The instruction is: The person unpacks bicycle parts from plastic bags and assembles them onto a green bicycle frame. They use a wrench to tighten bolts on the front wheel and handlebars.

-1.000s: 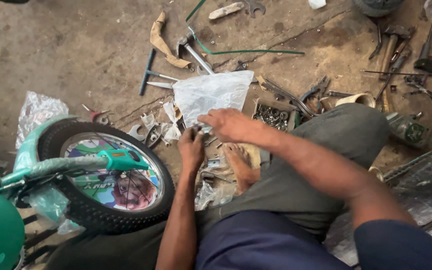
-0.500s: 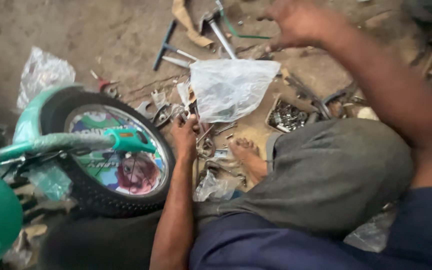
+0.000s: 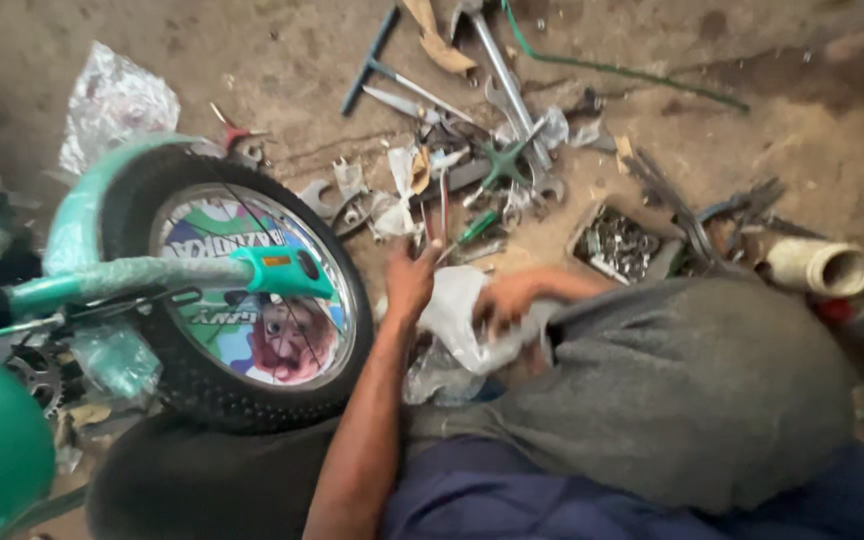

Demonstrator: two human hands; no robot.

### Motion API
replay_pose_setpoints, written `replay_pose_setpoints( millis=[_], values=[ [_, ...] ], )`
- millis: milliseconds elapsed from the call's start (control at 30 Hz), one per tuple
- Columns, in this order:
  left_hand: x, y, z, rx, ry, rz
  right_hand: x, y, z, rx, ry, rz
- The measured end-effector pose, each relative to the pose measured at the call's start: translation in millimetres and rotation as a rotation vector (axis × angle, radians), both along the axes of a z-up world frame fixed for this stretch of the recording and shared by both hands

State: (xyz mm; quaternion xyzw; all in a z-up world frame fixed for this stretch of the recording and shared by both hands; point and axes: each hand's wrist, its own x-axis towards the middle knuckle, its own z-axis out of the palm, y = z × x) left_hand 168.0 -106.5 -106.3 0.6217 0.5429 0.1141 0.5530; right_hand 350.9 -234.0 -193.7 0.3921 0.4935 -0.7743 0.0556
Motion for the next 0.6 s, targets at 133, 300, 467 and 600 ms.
replay_pose_setpoints(
  millis=[133,300,467,600],
  values=[
    [11,-13,0,-0.026,0.139,-0.258,89,34,30,0.703,-0.565,-0.772],
    [0,-24,-14,0.019,0.224,-0.274,121,50,30,0.644,-1.055,-0.744],
    [-7,-15,-25,0.030,0.054,-0.122,64,35,3,0.911,-1.124,-0.555],
    [-8,-15,-23,0.051,0.091,-0.096,35,7,-18,0.909,-0.897,-0.444]
  ],
)
